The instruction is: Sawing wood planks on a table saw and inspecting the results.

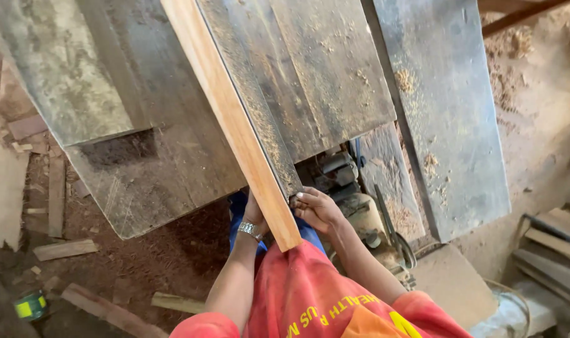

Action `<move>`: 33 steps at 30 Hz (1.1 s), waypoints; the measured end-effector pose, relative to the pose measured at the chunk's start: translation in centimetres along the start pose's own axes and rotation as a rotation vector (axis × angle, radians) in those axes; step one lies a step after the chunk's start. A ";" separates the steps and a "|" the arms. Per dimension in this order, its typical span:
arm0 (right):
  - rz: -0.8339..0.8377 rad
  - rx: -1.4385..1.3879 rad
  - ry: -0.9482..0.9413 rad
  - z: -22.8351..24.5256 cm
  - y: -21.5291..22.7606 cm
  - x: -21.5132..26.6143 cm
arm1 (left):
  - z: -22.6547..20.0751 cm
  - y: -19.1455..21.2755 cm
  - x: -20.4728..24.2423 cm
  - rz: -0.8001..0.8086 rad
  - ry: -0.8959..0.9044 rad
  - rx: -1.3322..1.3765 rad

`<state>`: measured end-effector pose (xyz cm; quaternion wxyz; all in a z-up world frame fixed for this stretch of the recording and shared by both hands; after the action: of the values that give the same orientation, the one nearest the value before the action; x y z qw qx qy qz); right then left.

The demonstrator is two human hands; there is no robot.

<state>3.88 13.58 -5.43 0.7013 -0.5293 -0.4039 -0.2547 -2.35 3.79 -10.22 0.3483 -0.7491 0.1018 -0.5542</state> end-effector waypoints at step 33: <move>-0.425 1.268 0.788 7.7 -6.3 3.3 | -0.2 1.7 0.2 -0.103 -0.007 0.037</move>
<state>-1.57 19.14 1.57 0.8981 0.1917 -0.2859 -0.2736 -2.05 2.35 -11.07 0.3334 -0.7489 0.0517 -0.5704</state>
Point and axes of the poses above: each hand's wrist, its own x-axis away from the middle knuckle, its own y-axis out of the back of the hand, z = x × y, the point moved 10 cm from there along -x, towards the middle knuckle, and after that the axes turned 11 degrees about -z, right-handed, at the moved point
